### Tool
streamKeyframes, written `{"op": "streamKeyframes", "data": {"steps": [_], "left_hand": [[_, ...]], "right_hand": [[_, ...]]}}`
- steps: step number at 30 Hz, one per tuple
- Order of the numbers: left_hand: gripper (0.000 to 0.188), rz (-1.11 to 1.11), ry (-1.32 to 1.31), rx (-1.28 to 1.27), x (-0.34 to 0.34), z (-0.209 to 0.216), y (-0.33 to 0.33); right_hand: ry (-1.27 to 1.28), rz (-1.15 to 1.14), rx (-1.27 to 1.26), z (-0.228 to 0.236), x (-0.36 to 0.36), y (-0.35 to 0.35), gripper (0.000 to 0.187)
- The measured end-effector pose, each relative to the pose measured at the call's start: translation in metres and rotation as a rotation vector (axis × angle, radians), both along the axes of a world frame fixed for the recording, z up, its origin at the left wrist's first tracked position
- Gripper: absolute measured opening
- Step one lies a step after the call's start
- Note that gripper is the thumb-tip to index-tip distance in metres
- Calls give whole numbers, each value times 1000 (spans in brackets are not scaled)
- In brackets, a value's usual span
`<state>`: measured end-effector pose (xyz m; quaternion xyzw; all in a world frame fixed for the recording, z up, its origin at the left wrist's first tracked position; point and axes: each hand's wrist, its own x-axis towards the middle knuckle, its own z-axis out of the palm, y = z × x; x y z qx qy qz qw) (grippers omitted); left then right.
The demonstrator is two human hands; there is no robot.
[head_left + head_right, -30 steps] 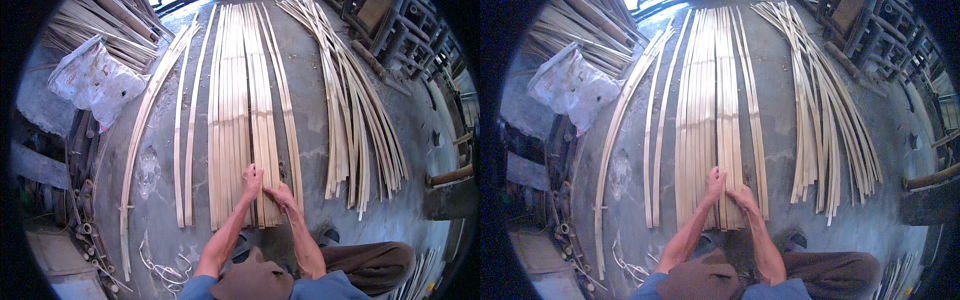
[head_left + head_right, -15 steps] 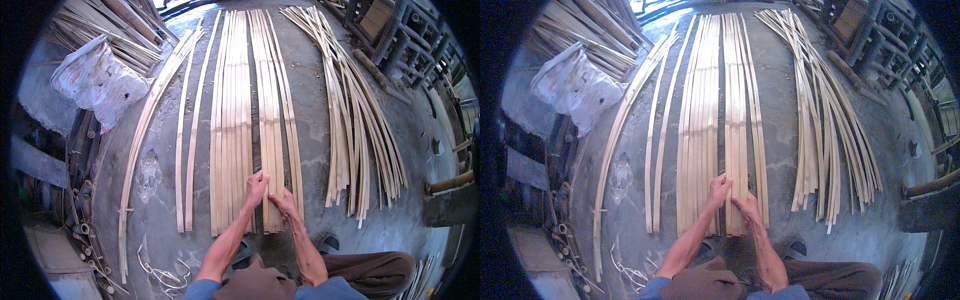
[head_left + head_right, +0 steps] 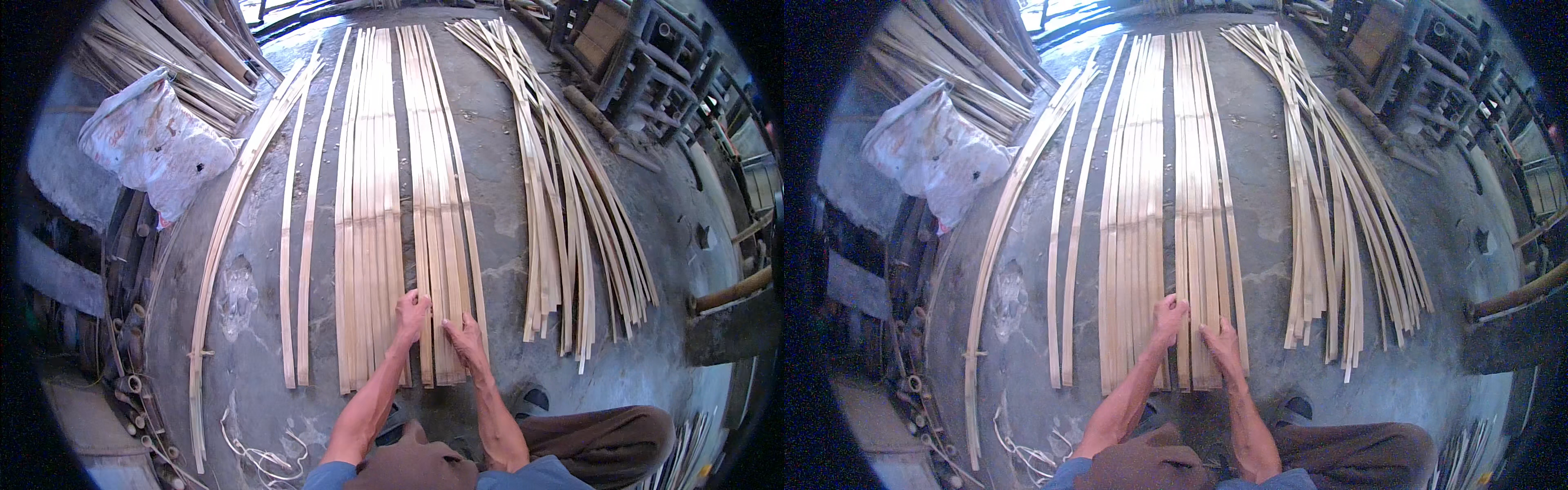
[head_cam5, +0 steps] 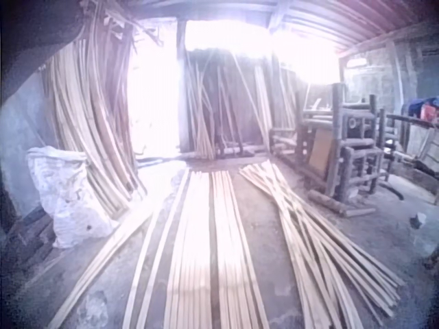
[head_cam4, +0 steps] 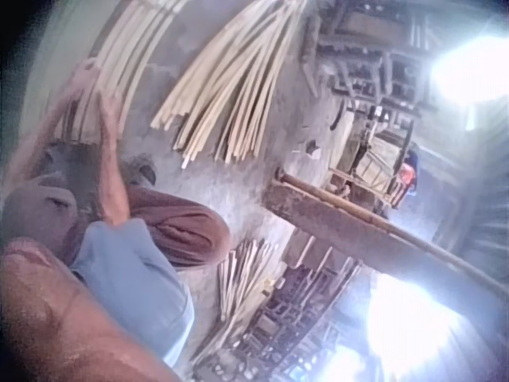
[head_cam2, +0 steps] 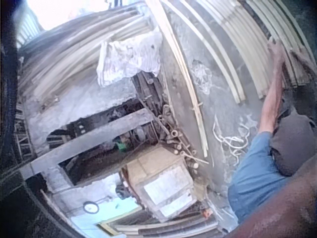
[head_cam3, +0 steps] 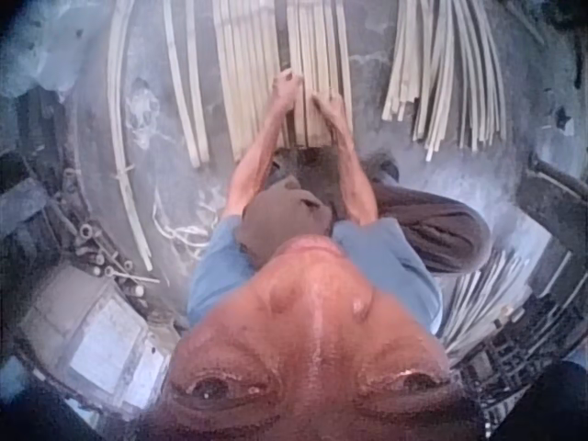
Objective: The person sits on the floor and arranges long, thin bamboo strips into a neat, parallel stack. They repeatedly pick up individual strips from a pile and place them onto the growing stack, smoothing them into alignment.
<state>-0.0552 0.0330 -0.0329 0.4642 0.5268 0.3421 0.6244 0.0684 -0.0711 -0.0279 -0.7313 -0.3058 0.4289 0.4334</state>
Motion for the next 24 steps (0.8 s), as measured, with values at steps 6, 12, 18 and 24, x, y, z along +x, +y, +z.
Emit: {"op": "streamKeyframes", "data": {"steps": [6, 12, 18, 24], "left_hand": [[26, 24, -54, -84, 0, -7, 1], [25, 13, 14, -1, 5, -18, -3], [26, -54, 349, 311, 9, -11, -5], [30, -157, 603, 583, -1, -16, -3]], "right_hand": [[-64, -64, 110, -2, 10, -10, 27], [-148, -42, 118, 10, 8, -11, 29], [-447, -12, -21, 36, 9, -17, 37], [-664, -53, -64, 50, 2, -17, 35]]}}
